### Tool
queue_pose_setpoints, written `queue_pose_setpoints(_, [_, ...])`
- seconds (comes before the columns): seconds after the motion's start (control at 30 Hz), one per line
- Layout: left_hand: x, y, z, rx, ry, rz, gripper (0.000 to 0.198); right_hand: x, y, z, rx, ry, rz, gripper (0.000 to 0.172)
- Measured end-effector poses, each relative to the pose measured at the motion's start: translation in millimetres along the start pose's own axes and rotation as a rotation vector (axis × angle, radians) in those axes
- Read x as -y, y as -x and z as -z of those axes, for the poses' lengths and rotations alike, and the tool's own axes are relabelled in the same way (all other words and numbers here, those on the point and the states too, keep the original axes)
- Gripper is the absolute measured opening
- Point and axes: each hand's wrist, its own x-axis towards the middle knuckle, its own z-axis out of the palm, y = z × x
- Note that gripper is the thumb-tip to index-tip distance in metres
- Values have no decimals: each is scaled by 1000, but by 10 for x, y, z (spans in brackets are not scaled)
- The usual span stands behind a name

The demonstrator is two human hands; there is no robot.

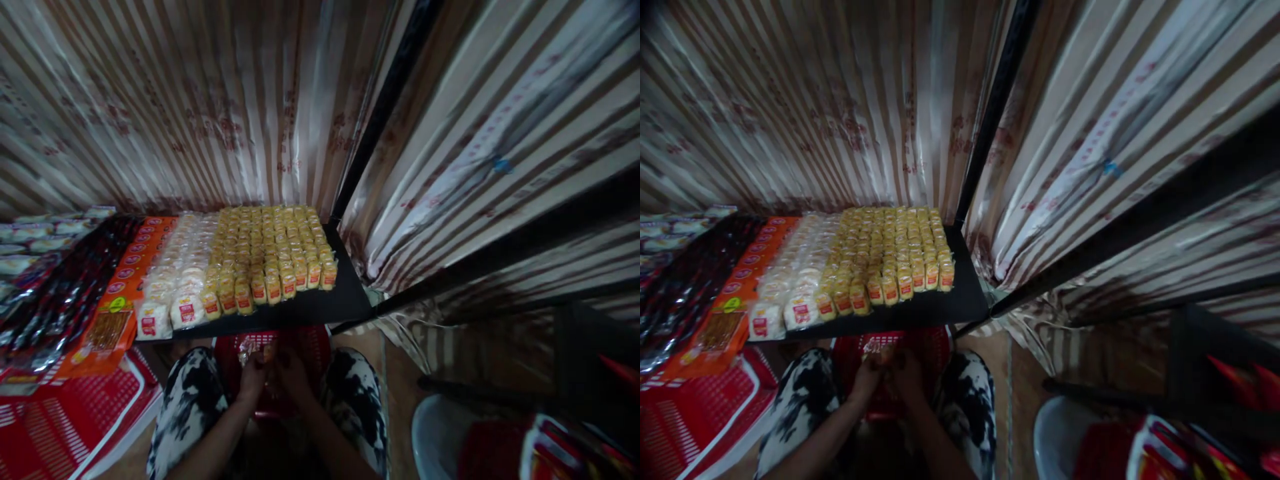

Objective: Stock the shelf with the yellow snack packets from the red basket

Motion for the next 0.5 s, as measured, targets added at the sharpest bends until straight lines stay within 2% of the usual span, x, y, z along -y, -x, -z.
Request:
queue_pose_setpoints(0.13, [-292,258,82,40,85,-109,9,134,212,237,-90,-9,130,28])
queue_pose_setpoints(0.27, [-617,469,99,60,197,-248,14,278,304,493,-149,27,290,32])
queue_pose_setpoints(0.4, [-1029,551,120,69,269,-366,17,592,257,752,-188,87,488,30])
queue_pose_setpoints(0.5, [-1342,498,116,100,360,-485,19,881,116,912,-278,163,580,30])
